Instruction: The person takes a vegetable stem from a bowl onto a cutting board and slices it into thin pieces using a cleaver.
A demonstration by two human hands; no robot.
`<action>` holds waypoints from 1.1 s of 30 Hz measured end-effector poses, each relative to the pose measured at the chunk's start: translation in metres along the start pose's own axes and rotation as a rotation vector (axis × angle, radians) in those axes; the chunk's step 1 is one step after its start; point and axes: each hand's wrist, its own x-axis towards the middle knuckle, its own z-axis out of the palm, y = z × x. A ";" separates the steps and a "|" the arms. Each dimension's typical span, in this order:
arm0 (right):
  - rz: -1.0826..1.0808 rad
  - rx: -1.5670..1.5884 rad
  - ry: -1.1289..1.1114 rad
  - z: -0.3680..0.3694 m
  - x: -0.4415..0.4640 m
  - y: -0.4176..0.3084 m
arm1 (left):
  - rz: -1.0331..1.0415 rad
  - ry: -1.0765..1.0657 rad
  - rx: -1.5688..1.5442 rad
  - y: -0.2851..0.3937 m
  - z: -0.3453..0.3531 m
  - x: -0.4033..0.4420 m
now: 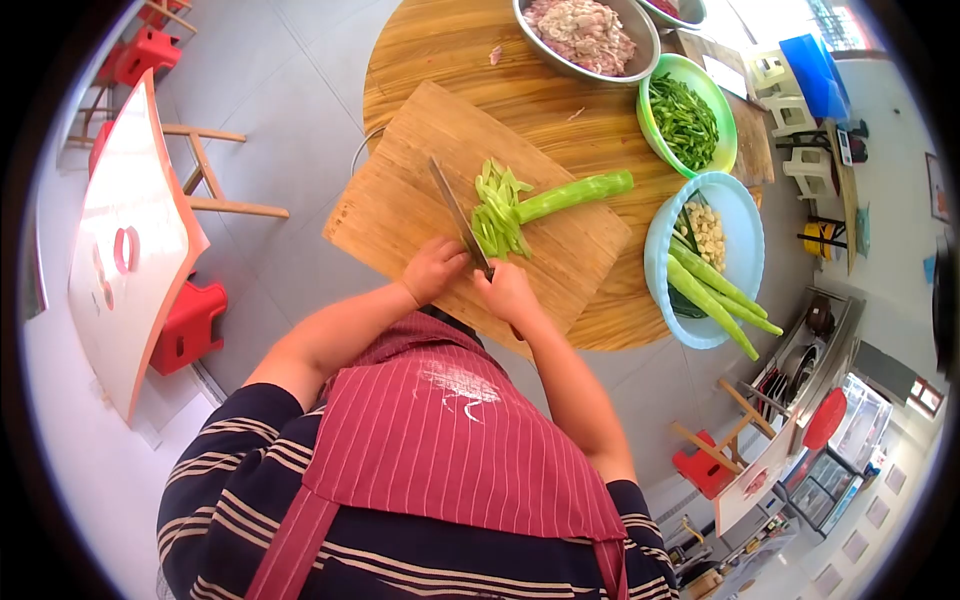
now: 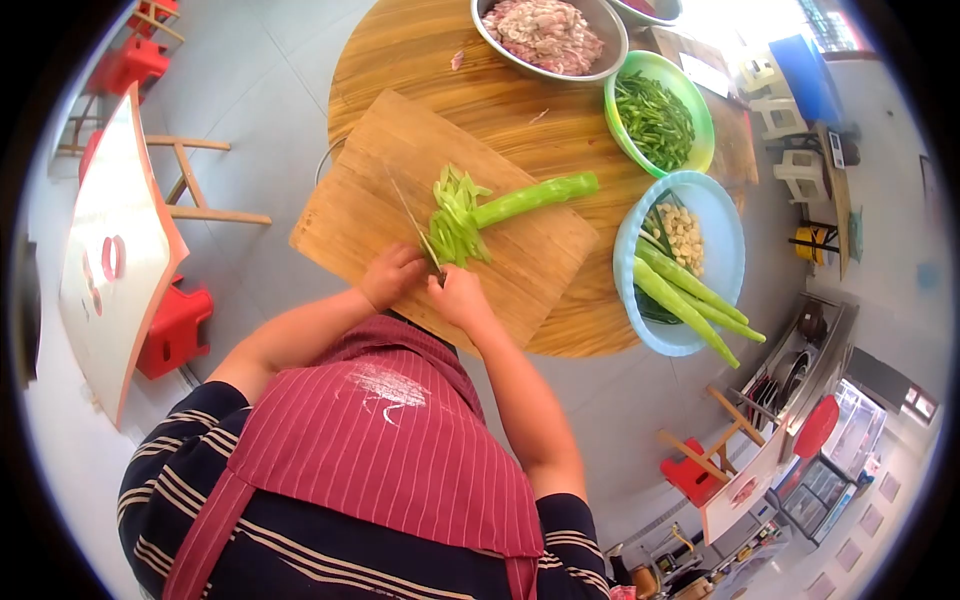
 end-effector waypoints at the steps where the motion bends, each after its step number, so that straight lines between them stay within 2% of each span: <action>1: 0.002 0.010 0.017 -0.004 -0.003 0.001 | 0.018 -0.008 0.002 0.003 0.004 0.003; 3: -0.005 0.007 0.138 -0.021 -0.019 0.004 | -0.020 -0.021 -0.144 0.018 0.015 0.014; 5: 0.042 -0.018 0.180 -0.044 -0.037 0.010 | 0.050 -0.024 -0.163 0.030 0.009 0.026; 7: 0.091 -0.044 0.229 -0.061 -0.054 0.022 | -0.039 0.091 -0.221 0.046 -0.006 0.043; 9: 0.118 -0.339 0.183 -0.070 -0.067 0.032 | 0.009 0.099 -0.177 0.054 -0.028 0.064; 11: 0.124 -0.390 0.178 -0.073 -0.075 0.038 | 0.071 0.101 -0.124 0.067 -0.042 0.092; 13: 0.112 -0.453 0.151 -0.070 -0.079 0.040 | 0.161 -0.257 0.070 0.082 -0.040 0.127; 14: 0.039 -0.471 0.158 -0.067 -0.078 0.043 | 0.167 -0.539 0.079 0.076 -0.031 0.131; 15: -0.033 -0.489 0.160 -0.065 -0.078 0.043 | 0.183 -0.544 0.085 0.070 -0.021 0.134; 19: -0.025 -0.465 0.102 -0.064 -0.082 0.041 | 0.241 -0.670 0.177 0.050 0.006 0.146; 22: 0.029 -0.487 0.049 -0.056 -0.089 0.042 | 0.299 -0.673 0.248 0.030 0.025 0.149; 25: 0.009 -0.432 0.034 -0.053 -0.108 0.046 | 0.416 -0.567 0.354 0.002 0.043 0.157; 27: 0.046 -0.357 0.029 -0.052 -0.122 0.045 | 0.260 -0.410 0.208 -0.003 0.046 0.173; 28: 0.050 -0.356 0.027 -0.048 -0.127 0.044 | 0.204 -0.279 0.274 0.000 0.050 0.183; 29: 0.071 -0.298 0.029 -0.045 -0.130 0.042 | 0.203 -0.280 0.270 0.001 0.054 0.193; 31: 0.092 -0.254 0.034 -0.033 -0.130 0.043 | -0.153 -0.472 0.256 0.002 0.062 0.212; 33: 0.019 -0.004 0.015 -0.012 -0.119 0.043 | -0.223 -0.533 0.237 0.012 0.070 0.224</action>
